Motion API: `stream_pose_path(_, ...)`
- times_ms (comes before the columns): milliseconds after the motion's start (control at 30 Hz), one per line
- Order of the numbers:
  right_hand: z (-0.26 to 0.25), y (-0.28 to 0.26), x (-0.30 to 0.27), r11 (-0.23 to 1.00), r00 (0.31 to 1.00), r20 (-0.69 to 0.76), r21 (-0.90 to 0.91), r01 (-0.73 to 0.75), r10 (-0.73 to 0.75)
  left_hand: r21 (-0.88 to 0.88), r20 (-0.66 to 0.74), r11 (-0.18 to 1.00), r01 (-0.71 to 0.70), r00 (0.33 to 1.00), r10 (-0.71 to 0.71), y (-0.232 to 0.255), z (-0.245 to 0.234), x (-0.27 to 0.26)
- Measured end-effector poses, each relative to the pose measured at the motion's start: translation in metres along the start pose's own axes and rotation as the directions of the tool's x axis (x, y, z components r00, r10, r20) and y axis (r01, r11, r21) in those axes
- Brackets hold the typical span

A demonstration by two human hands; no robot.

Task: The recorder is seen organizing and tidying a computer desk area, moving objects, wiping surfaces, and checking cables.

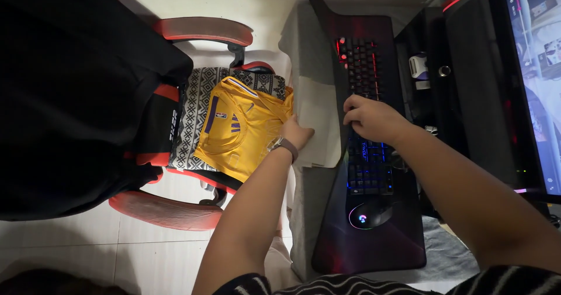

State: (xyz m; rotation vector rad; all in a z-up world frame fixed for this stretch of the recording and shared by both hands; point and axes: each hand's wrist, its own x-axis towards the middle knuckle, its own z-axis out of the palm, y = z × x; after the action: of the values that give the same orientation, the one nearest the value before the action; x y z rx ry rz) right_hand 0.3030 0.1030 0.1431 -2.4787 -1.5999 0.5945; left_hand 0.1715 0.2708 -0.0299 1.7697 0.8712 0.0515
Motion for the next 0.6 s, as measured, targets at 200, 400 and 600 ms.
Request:
stream_pose_path(200, 0.003, 0.005, -0.002, 0.999, 0.999, -0.034, 0.023, 0.036, -0.035, 0.033, -0.066, 0.974, -0.222, 0.972, 0.224, 0.026, -0.02, 0.02)
stream_pose_path(400, 0.005, 0.008, -0.004, 0.999, 0.998, -0.052, 0.018, 0.035, -0.035, 0.318, -0.057, 0.904, -0.285, 0.946, 0.318, 0.087, -0.029, -0.005)
stream_pose_path(600, 0.005, 0.005, -0.003, 0.995, 0.992, -0.085, 0.033, 0.094, -0.091, 0.149, -0.02, 0.981, -0.121, 0.992, 0.125, 0.117, -0.009, -0.026)
